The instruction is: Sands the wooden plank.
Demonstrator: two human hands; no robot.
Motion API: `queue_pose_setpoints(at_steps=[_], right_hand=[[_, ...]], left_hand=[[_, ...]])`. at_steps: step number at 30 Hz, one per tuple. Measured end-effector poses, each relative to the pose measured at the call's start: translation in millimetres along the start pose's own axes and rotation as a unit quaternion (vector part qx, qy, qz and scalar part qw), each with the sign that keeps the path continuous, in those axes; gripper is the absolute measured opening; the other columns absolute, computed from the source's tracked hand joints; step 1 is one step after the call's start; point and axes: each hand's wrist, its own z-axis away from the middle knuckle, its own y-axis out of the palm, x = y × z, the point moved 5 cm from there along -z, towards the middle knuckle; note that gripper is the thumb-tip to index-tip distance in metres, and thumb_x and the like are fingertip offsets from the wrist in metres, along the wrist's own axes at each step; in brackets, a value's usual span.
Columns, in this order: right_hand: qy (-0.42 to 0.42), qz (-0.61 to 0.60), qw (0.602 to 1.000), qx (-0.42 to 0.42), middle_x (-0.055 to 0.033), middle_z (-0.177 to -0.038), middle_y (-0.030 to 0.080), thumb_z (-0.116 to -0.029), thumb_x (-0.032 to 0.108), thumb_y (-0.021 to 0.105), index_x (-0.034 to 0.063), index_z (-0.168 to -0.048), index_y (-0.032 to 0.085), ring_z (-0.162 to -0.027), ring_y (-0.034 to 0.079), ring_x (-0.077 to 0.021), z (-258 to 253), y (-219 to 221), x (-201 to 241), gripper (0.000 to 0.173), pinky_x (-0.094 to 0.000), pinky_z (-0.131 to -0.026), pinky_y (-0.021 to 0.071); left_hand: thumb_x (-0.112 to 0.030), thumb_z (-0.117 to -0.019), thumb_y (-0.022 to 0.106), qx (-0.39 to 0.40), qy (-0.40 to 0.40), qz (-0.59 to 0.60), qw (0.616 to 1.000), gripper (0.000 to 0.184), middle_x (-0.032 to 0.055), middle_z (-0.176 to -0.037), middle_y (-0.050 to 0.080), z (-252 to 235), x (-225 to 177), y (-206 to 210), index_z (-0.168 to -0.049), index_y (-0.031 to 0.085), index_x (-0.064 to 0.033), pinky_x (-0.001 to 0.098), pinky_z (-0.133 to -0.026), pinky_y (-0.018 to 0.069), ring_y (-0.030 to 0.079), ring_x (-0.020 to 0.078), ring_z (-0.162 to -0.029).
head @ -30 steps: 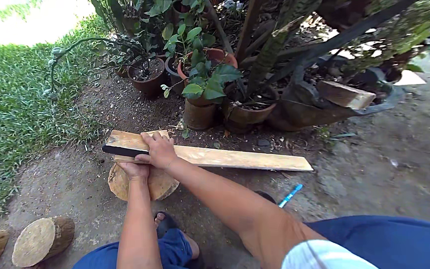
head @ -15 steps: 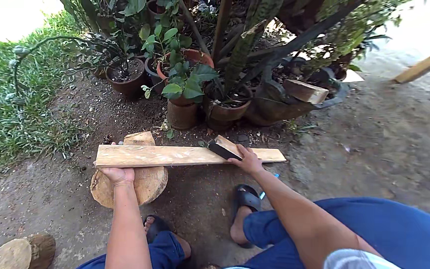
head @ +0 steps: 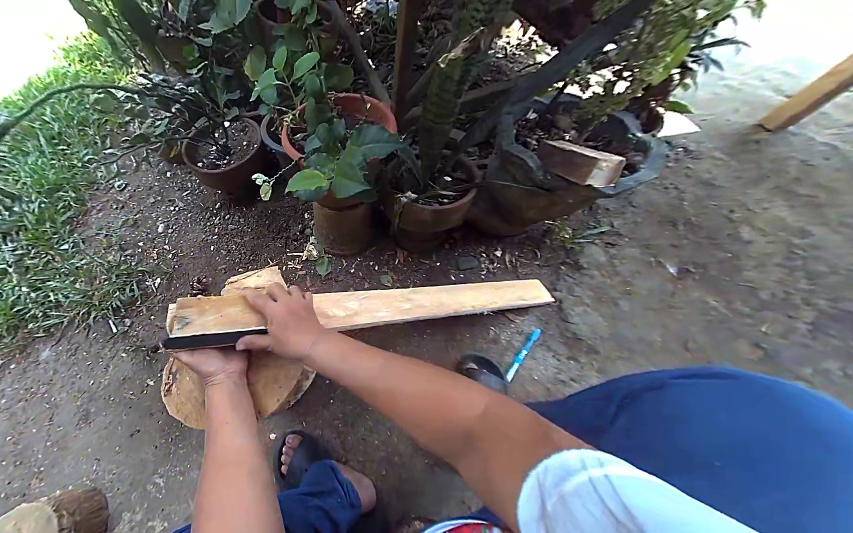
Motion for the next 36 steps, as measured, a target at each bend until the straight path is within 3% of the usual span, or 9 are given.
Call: queue_pose_setpoints(at_steps=[4, 13, 16, 18, 20, 23, 30, 33, 36], right_hand=[[0.010, 0.025, 0.999, 0.026, -0.0213, -0.139, 0.057, -0.0909, 0.052, 0.074, 0.0214, -0.155, 0.048, -0.126, 0.054, -0.0429, 16, -13, -25, 0.076, -0.0664, -0.100, 0.0395], [0.196, 0.121, 0.969, -0.087, -0.0251, -0.145, 0.056, -0.0859, 0.065, 0.071, 0.0185, -0.154, 0.049, -0.131, 0.052, -0.0509, 132, -77, -239, 0.085, -0.0759, -0.101, 0.0365], [0.288, 0.090, 0.951, -0.071, -0.0275, -0.155, 0.044, -0.0876, 0.056, 0.076, 0.0192, -0.159, 0.041, -0.137, 0.044, -0.0528, 161, -92, -280, 0.087, -0.0750, -0.105, 0.0337], [0.295, 0.053, 0.951, -0.080, -0.0335, -0.152, 0.042, -0.0880, 0.050, 0.078, 0.0144, -0.159, 0.040, -0.134, 0.047, -0.0538, 163, -95, -290, 0.089, -0.0688, -0.108, 0.0380], [0.278, 0.031, 0.956, -0.084, -0.0359, -0.149, 0.044, -0.0879, 0.048, 0.080, 0.0096, -0.158, 0.041, -0.133, 0.049, -0.0532, 157, -93, -283, 0.089, -0.0614, -0.112, 0.0397], [0.202, 0.017, 0.976, -0.076, -0.0354, -0.146, 0.048, -0.0861, 0.044, 0.082, 0.0066, -0.155, 0.046, -0.132, 0.050, -0.0521, 128, -82, -238, 0.086, -0.0611, -0.112, 0.0404], [-0.014, 0.017, 1.000, 0.008, -0.0339, -0.144, 0.051, -0.0880, 0.051, 0.077, 0.0124, -0.155, 0.047, -0.130, 0.051, -0.0531, 12, -17, -38, 0.083, -0.0654, -0.108, 0.0416], [-0.028, 0.029, 0.998, 0.051, -0.0315, -0.147, 0.049, -0.0905, 0.053, 0.074, 0.0160, -0.159, 0.041, -0.131, 0.050, -0.0505, -13, -3, 25, 0.084, -0.0648, -0.107, 0.0409], [-0.015, 0.047, 0.997, 0.058, -0.0275, -0.146, 0.051, -0.0901, 0.057, 0.072, 0.0195, -0.159, 0.041, -0.131, 0.051, -0.0466, -15, -4, 31, 0.084, -0.0644, -0.107, 0.0398]], left_hand=[[-0.069, -0.0978, -0.004, 0.014, -0.005, 0.017, 1.000, 0.085, 0.0150, -0.144, 0.051, -4, 2, -3, -0.150, 0.035, -0.0146, 0.0610, -0.105, 0.0433, 0.052, 0.0320, -0.131], [-0.066, -0.1003, -0.001, 0.026, -0.003, 0.014, 1.000, 0.080, 0.0122, -0.138, 0.054, -2, -1, 0, -0.148, 0.037, -0.0136, 0.0556, -0.102, 0.0465, 0.056, 0.0273, -0.124], [-0.067, -0.1002, -0.001, 0.028, -0.005, 0.013, 1.000, 0.080, 0.0129, -0.142, 0.052, 1, -1, 0, -0.151, 0.034, -0.0148, 0.0570, -0.104, 0.0447, 0.053, 0.0285, -0.129], [-0.068, -0.0992, -0.002, 0.029, -0.002, 0.010, 1.000, 0.082, 0.0128, -0.142, 0.052, 3, -1, 2, -0.151, 0.033, -0.0151, 0.0567, -0.104, 0.0453, 0.054, 0.0281, -0.128], [-0.069, -0.0987, -0.003, 0.030, 0.004, 0.009, 1.000, 0.083, 0.0122, -0.143, 0.051, 4, -2, 3, -0.152, 0.032, -0.0152, 0.0557, -0.103, 0.0457, 0.054, 0.0273, -0.128], [-0.069, -0.0984, -0.004, 0.028, 0.003, 0.007, 1.000, 0.085, 0.0115, -0.139, 0.053, 3, -2, 7, -0.151, 0.034, -0.0135, 0.0519, -0.102, 0.0475, 0.056, 0.0244, -0.124], [-0.069, -0.0974, -0.007, 0.027, -0.004, -0.001, 1.000, 0.088, 0.0128, -0.137, 0.055, 3, -3, 6, -0.151, 0.033, -0.0116, 0.0490, -0.099, 0.0496, 0.057, 0.0239, -0.121], [-0.071, -0.0978, -0.002, 0.020, -0.002, 0.012, 1.000, 0.084, 0.0105, -0.134, 0.059, 3, 1, 2, -0.147, 0.038, -0.0160, 0.0503, -0.096, 0.0523, 0.060, 0.0242, -0.120], [-0.072, -0.0973, -0.001, 0.013, 0.001, 0.024, 1.000, 0.084, 0.0102, -0.134, 0.061, 2, -3, 2, -0.146, 0.040, -0.0183, 0.0512, -0.095, 0.0528, 0.061, 0.0251, -0.120]])
